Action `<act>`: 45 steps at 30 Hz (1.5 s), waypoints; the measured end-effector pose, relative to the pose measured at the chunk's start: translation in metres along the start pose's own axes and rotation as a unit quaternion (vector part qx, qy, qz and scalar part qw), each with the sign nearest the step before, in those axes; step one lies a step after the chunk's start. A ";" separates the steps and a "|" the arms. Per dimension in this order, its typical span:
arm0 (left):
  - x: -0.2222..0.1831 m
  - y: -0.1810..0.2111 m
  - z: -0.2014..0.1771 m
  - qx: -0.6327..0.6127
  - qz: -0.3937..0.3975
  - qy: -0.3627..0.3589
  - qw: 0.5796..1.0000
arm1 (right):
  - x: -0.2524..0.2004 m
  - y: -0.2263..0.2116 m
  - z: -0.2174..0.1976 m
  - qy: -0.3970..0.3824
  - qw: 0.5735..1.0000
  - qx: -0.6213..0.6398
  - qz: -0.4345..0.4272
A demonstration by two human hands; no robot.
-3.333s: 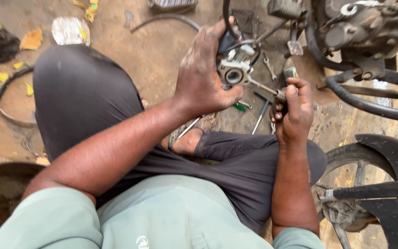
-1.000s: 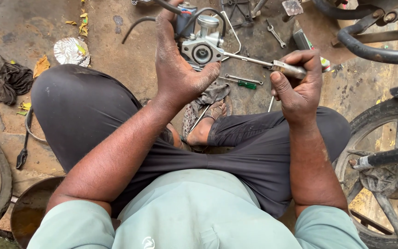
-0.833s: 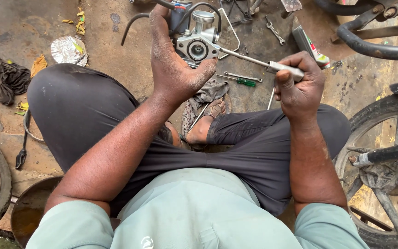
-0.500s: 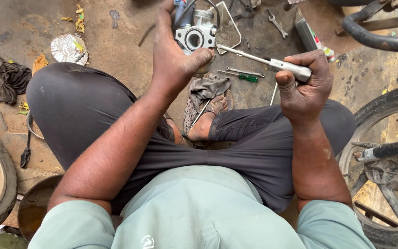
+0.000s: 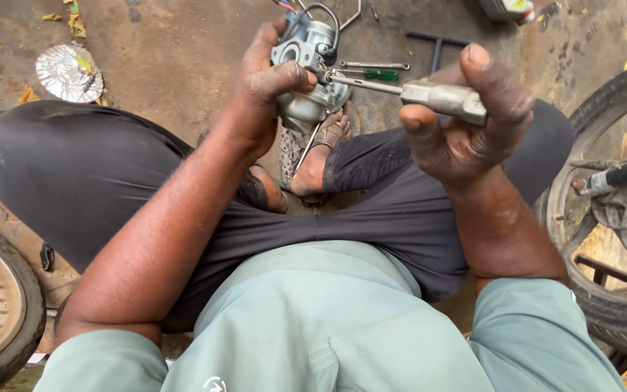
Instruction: Cleaning and repairing a motorcycle carburetor using tools.
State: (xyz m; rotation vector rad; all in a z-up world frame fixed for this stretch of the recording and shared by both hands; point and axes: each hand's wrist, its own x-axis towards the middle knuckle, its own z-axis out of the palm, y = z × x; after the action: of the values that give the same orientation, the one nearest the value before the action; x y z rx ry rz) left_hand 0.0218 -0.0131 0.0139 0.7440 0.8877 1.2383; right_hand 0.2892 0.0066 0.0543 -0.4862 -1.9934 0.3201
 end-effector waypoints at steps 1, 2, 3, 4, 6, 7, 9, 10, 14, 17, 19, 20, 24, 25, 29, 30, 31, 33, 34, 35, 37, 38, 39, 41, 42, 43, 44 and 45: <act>0.001 -0.003 0.002 0.000 -0.003 -0.002 1.000 | 0.002 -0.003 -0.001 0.001 1.000 -0.002 0.003; 0.001 -0.004 0.003 -0.016 -0.034 0.006 0.999 | 0.005 -0.006 0.000 -0.006 1.000 -0.007 -0.002; 0.001 -0.006 0.004 -0.032 -0.064 0.014 0.997 | 0.009 -0.009 0.000 -0.013 1.000 -0.012 -0.006; 0.000 -0.007 0.004 -0.031 -0.065 0.017 0.997 | 0.015 -0.014 0.002 -0.013 1.000 -0.010 -0.005; 0.001 -0.009 0.003 -0.051 -0.056 0.009 0.997 | 0.027 -0.025 0.004 -0.033 0.999 -0.023 -0.019; 0.001 -0.009 0.002 -0.050 -0.057 0.010 0.997 | 0.030 -0.027 0.004 -0.032 0.999 -0.022 -0.018; 0.002 -0.011 0.001 -0.023 -0.055 0.006 0.998 | 0.036 -0.034 0.003 -0.052 0.997 -0.039 -0.028; 0.001 -0.009 0.004 -0.023 -0.056 0.005 0.998 | 0.033 -0.030 0.003 -0.052 0.997 -0.040 -0.028; -0.001 -0.006 0.003 0.005 -0.039 -0.002 0.999 | 0.031 -0.026 0.007 -0.033 0.999 0.009 -0.026; -0.001 -0.005 -0.001 0.011 -0.025 -0.003 1.000 | 0.035 -0.029 0.008 -0.055 0.997 0.054 -0.014; 0.000 -0.007 -0.002 0.017 -0.025 -0.002 1.000 | 0.036 -0.031 0.007 -0.066 0.995 0.077 -0.005; 0.000 -0.009 -0.003 0.018 -0.014 -0.006 1.000 | 0.037 -0.032 0.007 -0.053 0.998 0.036 -0.017; -0.002 -0.005 0.001 0.018 -0.004 -0.011 1.000 | 0.039 -0.033 0.007 -0.041 0.999 0.000 -0.021; -0.001 -0.005 0.000 0.018 -0.003 -0.010 1.000 | 0.040 -0.032 0.007 -0.041 0.999 0.001 -0.022; 0.000 -0.007 -0.006 0.022 0.004 0.004 1.000 | 0.037 -0.032 0.008 -0.042 0.999 0.016 0.007; 0.001 -0.008 -0.007 0.023 0.011 0.004 1.000 | 0.036 -0.031 0.008 -0.042 0.999 0.018 0.016; 0.001 -0.009 -0.006 0.023 0.011 0.004 1.000 | 0.031 -0.026 0.007 -0.042 0.999 0.017 0.016; 0.001 -0.009 -0.006 0.044 0.028 0.010 0.999 | 0.023 -0.017 0.007 -0.035 0.998 0.044 0.028; 0.001 -0.010 -0.007 0.044 0.028 0.010 0.999 | 0.025 -0.016 0.008 -0.034 0.998 0.044 0.028; 0.002 -0.011 -0.008 0.043 0.039 0.010 0.998 | 0.027 -0.016 0.009 -0.036 0.997 0.065 0.026; 0.003 -0.012 -0.009 0.040 0.049 0.012 0.998 | 0.030 -0.016 0.011 -0.040 0.995 0.088 0.025; 0.003 -0.012 -0.011 0.032 0.061 0.002 0.998 | 0.031 -0.016 0.011 -0.044 0.991 0.121 0.023; 0.004 -0.012 -0.011 0.024 0.073 -0.008 0.997 | 0.032 -0.016 0.012 -0.048 0.987 0.154 0.021; 0.003 -0.009 -0.008 0.043 0.062 0.000 0.997 | 0.026 -0.013 0.010 -0.026 0.991 0.127 0.023; 0.002 -0.007 -0.007 0.061 0.052 0.009 0.997 | 0.023 -0.011 0.009 -0.006 0.995 0.102 0.024; 0.004 -0.011 -0.008 0.061 0.052 0.009 0.997 | 0.021 -0.009 0.008 -0.006 0.995 0.101 0.024; 0.004 -0.016 -0.010 0.060 0.068 0.000 0.996 | 0.019 -0.007 0.008 -0.006 0.995 0.096 0.028; 0.005 -0.020 -0.012 0.058 0.085 -0.009 0.995 | 0.016 -0.005 0.008 -0.006 0.995 0.090 0.033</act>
State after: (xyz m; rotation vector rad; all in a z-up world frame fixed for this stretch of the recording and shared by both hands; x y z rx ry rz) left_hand 0.0208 -0.0118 -0.0097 0.9369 0.9026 1.3353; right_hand 0.2740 0.0099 0.0655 -0.4356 -1.9410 0.5405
